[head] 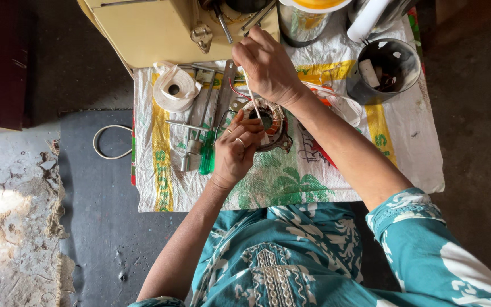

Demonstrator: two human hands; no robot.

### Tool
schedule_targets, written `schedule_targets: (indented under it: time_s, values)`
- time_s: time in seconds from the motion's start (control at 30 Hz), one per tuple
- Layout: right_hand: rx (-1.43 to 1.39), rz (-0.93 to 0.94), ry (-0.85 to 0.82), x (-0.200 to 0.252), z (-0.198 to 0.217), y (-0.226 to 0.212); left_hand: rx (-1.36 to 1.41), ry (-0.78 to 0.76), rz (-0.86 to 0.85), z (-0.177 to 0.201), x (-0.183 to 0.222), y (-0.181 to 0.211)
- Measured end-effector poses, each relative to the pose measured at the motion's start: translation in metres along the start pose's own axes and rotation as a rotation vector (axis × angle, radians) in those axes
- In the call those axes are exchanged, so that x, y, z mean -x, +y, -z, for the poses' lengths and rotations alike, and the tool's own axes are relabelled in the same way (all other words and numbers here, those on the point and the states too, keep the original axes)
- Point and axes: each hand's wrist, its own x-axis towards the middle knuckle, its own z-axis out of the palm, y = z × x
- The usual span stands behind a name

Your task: The person wraps insulating tape and white thread around the copper wire windings of a small electric motor stator by hand, securing the bundles one at a time.

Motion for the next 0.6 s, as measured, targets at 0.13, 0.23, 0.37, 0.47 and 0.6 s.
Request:
schedule_targets:
  time_s: [0.13, 0.23, 0.37, 0.47, 0.6]
  values:
    - [0.011, 0.028, 0.014, 0.002, -0.006, 0.010, -0.020, -0.024, -0.018, 0.003, 0.000, 0.000]
    - [0.028, 0.029, -0.002, -0.001, -0.008, 0.014, -0.021, -0.055, -0.023, 0.004, -0.002, -0.003]
    - [-0.004, 0.015, -0.025, -0.004, -0.004, 0.016, -0.006, -0.092, -0.020, 0.008, -0.004, -0.003]
    - [-0.019, 0.055, -0.025, -0.007, -0.005, 0.019, 0.013, -0.142, -0.005, 0.016, -0.006, -0.001]
    - [-0.055, -0.009, -0.032, -0.008, 0.002, 0.020, 0.066, -0.210, -0.010, 0.024, -0.010, 0.002]
